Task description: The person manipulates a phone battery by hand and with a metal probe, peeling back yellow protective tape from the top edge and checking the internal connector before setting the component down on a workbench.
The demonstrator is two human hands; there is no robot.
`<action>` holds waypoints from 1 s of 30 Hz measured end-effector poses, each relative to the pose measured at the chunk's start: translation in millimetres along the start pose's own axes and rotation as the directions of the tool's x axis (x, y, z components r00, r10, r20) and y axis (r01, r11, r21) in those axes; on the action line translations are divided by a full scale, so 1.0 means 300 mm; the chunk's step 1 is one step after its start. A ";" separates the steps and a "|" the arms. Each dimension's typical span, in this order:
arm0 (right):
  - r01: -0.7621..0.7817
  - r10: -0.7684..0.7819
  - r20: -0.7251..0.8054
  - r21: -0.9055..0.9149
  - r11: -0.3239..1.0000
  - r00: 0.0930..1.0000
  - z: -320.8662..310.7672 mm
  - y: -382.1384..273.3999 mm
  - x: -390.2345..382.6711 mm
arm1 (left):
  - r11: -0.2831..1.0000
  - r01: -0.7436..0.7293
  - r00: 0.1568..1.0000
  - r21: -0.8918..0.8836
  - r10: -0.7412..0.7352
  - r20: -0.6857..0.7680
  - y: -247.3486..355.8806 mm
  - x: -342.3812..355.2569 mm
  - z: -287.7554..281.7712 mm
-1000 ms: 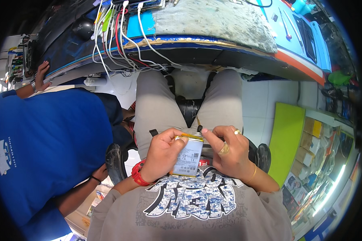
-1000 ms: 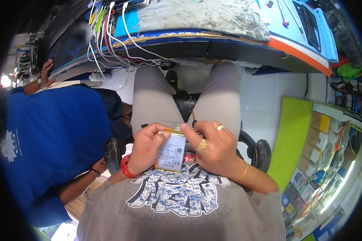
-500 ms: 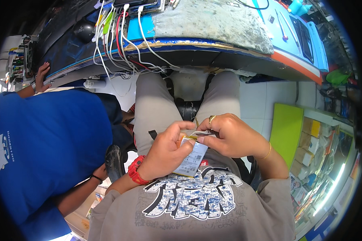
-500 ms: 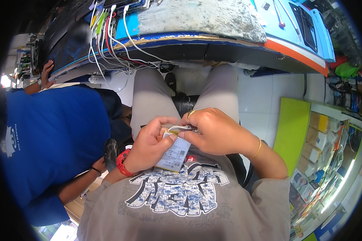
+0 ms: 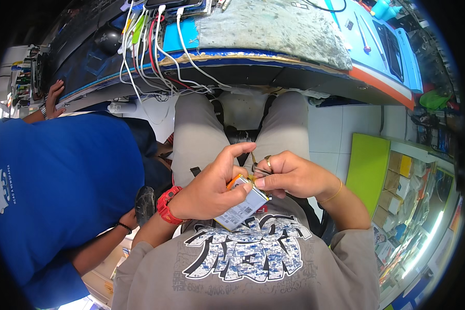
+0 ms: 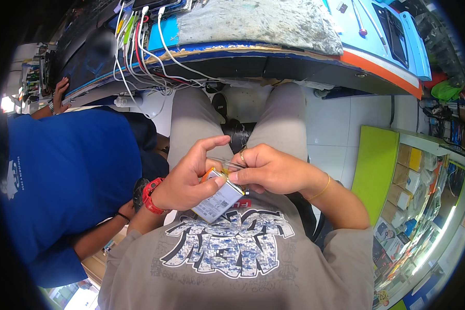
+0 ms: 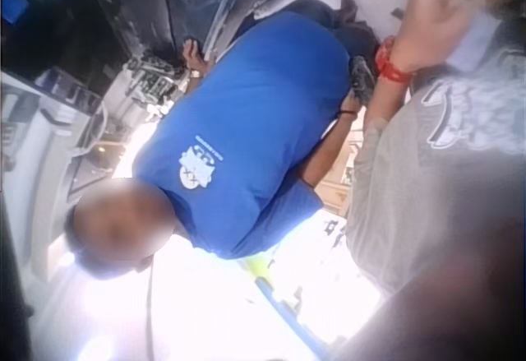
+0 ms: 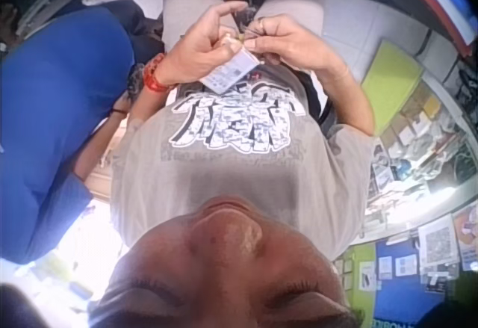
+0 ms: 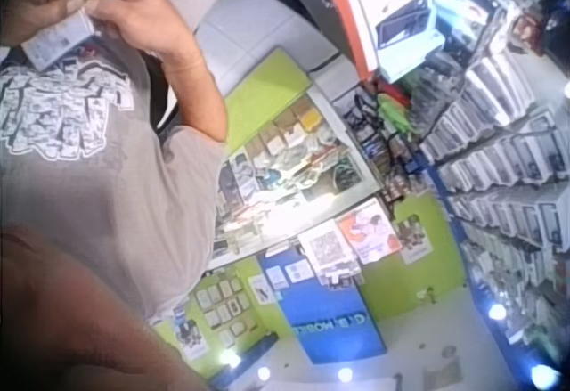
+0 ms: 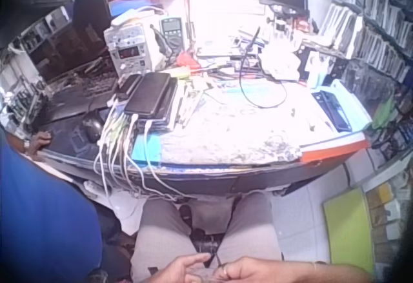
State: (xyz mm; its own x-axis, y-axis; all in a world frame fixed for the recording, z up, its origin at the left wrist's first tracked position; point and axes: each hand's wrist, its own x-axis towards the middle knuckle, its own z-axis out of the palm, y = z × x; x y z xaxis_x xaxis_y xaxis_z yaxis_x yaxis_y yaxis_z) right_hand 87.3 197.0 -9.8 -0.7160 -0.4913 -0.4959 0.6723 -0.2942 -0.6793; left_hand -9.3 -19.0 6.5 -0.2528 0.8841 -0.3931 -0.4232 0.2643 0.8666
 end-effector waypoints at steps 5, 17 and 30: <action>0.021 -0.018 -0.014 0.248 0.969 1.000 0.016 0.062 0.004 | 1.000 0.012 1.000 -0.027 -0.012 0.025 0.012 -0.001 -0.006; 0.168 -0.143 -0.096 0.359 0.918 0.985 0.033 0.106 -0.006 | 0.925 -0.260 0.962 0.276 0.272 -0.005 -0.073 -0.006 -0.043; 0.091 -0.068 -0.070 0.408 0.909 0.995 0.057 0.120 -0.016 | 0.529 -0.412 0.838 0.742 0.540 0.081 -0.040 -0.042 -0.004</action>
State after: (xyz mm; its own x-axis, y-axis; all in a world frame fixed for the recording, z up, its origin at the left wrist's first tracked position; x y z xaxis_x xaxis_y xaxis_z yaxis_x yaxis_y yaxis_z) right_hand 118.1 174.6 -22.6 -0.7713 -0.4115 -0.4856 0.6226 -0.6461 -0.4416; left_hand -2.1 -33.7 0.7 -0.3696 0.9148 0.1631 0.5260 0.0612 0.8483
